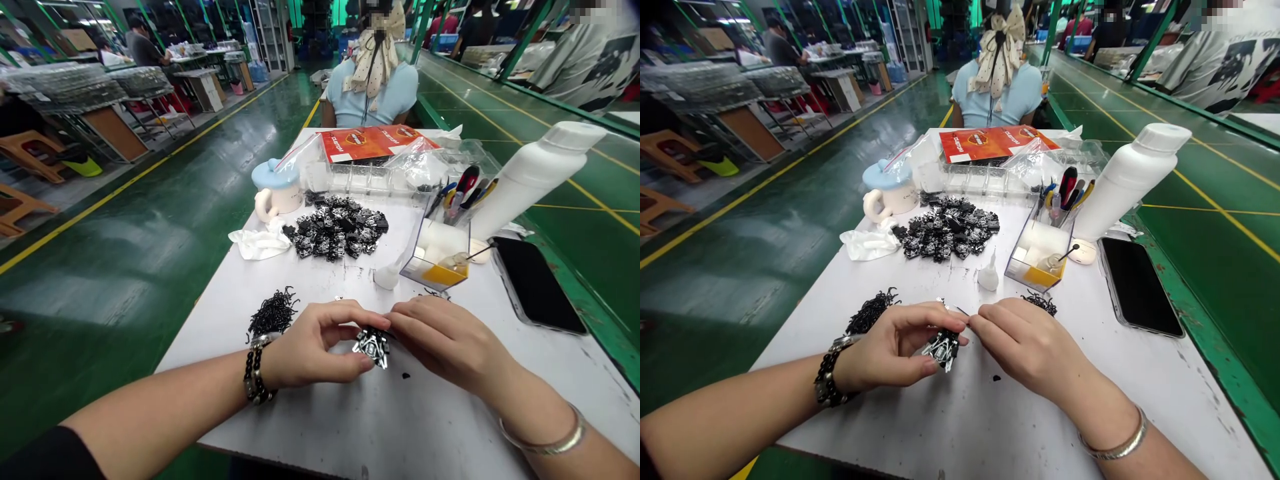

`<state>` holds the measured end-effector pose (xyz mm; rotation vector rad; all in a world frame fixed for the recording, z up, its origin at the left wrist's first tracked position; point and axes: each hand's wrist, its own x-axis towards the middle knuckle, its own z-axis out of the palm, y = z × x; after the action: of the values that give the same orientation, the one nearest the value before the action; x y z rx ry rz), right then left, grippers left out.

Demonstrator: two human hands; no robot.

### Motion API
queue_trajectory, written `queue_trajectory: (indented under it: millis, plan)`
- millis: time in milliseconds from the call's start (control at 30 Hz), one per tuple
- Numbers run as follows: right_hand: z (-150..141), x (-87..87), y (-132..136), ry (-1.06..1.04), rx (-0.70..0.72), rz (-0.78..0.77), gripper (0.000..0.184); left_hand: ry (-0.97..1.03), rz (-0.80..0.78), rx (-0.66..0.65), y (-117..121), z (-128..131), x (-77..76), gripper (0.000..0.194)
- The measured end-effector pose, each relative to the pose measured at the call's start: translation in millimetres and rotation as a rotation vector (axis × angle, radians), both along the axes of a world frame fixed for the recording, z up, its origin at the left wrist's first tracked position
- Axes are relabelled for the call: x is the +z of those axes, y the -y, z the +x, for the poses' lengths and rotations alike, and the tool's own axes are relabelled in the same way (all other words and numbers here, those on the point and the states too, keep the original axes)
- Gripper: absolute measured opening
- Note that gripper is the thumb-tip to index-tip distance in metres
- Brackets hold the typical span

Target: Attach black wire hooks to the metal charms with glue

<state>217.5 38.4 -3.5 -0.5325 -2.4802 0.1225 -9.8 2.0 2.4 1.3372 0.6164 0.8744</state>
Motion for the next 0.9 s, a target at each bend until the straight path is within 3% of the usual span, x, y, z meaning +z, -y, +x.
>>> queue_trajectory:
  millis: [167,233,333,433,667,900]
  plan:
    - [2.7,7.3,-0.6,-0.071,-0.048,-0.038,0.027,-0.040,-0.001,0.081,0.3,3.5,4.9,0.039]
    - [0.8,10.1,3.0,-0.217,-0.083,-0.181,0.027,-0.052,0.004,0.126,0.5,4.8,6.2,0.039]
    - [-5.9,11.6,12.2,-0.410,-0.062,-0.517,0.026,-0.090,0.010,0.173,1.0,6.2,6.8,0.040]
    - [-14.3,10.0,19.4,-0.475,-0.045,-0.734,0.023,-0.124,0.008,0.190,1.5,7.1,6.9,0.041]
    - [-24.6,2.8,18.5,-0.505,-0.082,-0.994,0.009,-0.126,-0.010,0.184,0.5,8.2,7.0,0.041]
    - [-24.4,-2.4,15.6,-0.531,-0.066,-1.069,0.007,-0.056,-0.112,0.200,-0.2,8.2,6.9,0.034]
